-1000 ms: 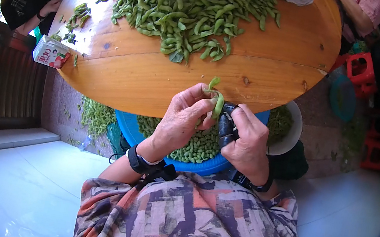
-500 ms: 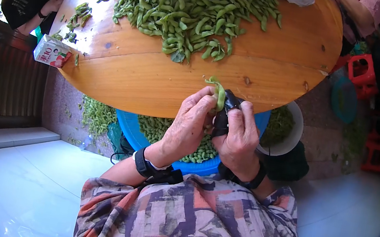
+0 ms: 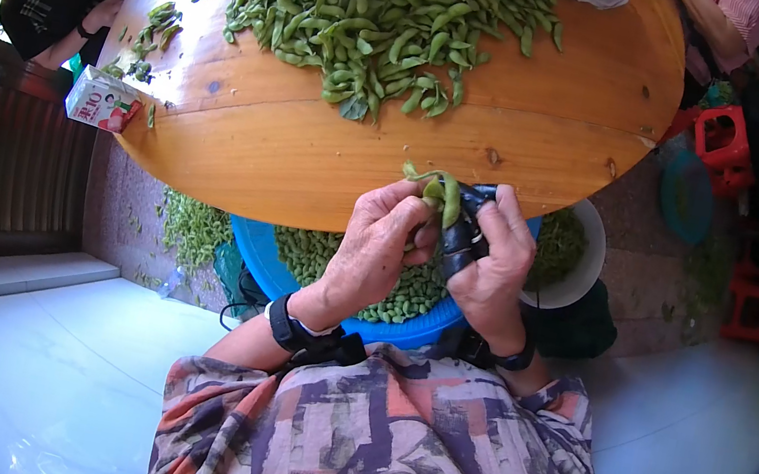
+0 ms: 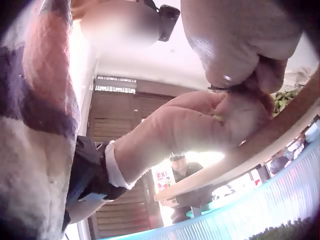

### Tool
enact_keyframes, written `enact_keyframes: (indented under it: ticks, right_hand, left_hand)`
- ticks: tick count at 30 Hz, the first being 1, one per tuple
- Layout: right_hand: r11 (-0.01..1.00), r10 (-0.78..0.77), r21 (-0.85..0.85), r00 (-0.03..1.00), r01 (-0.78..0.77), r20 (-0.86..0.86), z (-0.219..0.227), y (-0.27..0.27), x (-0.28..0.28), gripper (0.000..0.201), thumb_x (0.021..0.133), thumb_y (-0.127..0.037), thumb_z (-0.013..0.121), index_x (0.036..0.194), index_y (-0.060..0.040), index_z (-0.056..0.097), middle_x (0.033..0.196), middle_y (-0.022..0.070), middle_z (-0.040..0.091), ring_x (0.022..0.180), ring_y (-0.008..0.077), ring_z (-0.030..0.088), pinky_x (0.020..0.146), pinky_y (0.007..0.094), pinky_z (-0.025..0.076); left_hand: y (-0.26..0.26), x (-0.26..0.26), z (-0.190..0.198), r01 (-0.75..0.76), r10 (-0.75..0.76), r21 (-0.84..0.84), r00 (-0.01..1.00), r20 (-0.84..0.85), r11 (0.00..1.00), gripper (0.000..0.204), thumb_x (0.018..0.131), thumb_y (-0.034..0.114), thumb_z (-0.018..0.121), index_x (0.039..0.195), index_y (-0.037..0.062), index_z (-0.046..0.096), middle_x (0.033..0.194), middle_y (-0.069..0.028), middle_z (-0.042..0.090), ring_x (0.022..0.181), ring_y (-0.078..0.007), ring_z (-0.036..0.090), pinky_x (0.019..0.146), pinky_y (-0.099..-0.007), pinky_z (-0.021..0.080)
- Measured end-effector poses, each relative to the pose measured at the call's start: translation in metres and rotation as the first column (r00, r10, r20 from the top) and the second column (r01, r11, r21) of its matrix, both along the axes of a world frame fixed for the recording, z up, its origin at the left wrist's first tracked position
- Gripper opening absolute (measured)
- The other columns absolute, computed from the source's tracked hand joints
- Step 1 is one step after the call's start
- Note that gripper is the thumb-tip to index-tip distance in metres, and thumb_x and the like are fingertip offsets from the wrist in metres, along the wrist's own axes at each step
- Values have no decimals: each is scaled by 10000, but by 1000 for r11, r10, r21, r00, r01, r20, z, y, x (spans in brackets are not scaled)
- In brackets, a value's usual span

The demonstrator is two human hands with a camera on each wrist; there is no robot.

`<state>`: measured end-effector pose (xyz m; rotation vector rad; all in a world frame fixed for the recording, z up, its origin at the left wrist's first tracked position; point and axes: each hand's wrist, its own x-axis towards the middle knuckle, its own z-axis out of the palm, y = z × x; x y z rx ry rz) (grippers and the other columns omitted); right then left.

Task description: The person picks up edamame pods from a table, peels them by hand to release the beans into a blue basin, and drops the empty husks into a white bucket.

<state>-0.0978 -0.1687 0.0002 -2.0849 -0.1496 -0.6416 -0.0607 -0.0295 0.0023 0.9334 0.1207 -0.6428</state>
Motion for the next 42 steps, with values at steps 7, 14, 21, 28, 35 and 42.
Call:
enact_keyframes:
  ticks: [7,14,21,28,35,42]
  right_hand:
    - [963,91,269,968,-25,-236,-7,-8,0,148,759,6,595,905,32,607,829,152,530,730,303,571,671,343,464]
    - [978,96,198,981,-62,-169,1,-8,3,174,739,-2,618,912,18,607,824,148,512,708,340,567,649,369,468]
    - [981,-52,-180,989,77,138,-11,13,-3,217,761,-50,690,940,18,587,912,210,512,763,392,585,647,422,514]
    - [999,-30,15,999,30,17,0,0,1,188,757,-7,667,942,4,634,813,158,562,703,353,607,624,375,504]
    - [949,50,315,973,24,-224,19,-9,-1,218,778,-14,683,996,-12,682,842,150,652,754,294,664,674,321,519]
    - [990,18,139,999,-12,-41,7,1,0,195,783,-13,686,978,-20,689,815,120,659,716,239,667,666,311,517]
  left_hand:
    - [1,-6,-10,29,-105,263,954,280,964,191,1014,142,483,1075,-3,591,682,23,488,537,-55,373,484,-210,304]
    - [2,1,-2,31,-28,-28,997,74,999,192,989,102,506,1145,20,583,765,-10,557,557,-80,403,490,-207,308]
    - [7,-3,-11,3,-3,-17,1000,24,1000,208,953,106,529,1145,68,599,832,44,626,652,-23,568,553,-179,489]
    - [8,-3,-12,33,-28,-80,998,63,996,113,985,158,575,1043,64,599,809,28,577,595,-28,448,499,-176,336]
    - [8,-7,-8,47,-111,227,955,275,973,180,991,212,590,946,38,601,683,55,499,558,-24,386,478,-188,290]
    - [8,-8,-4,30,-156,351,929,335,936,239,1022,248,531,964,31,610,658,59,445,573,-26,372,493,-202,293]
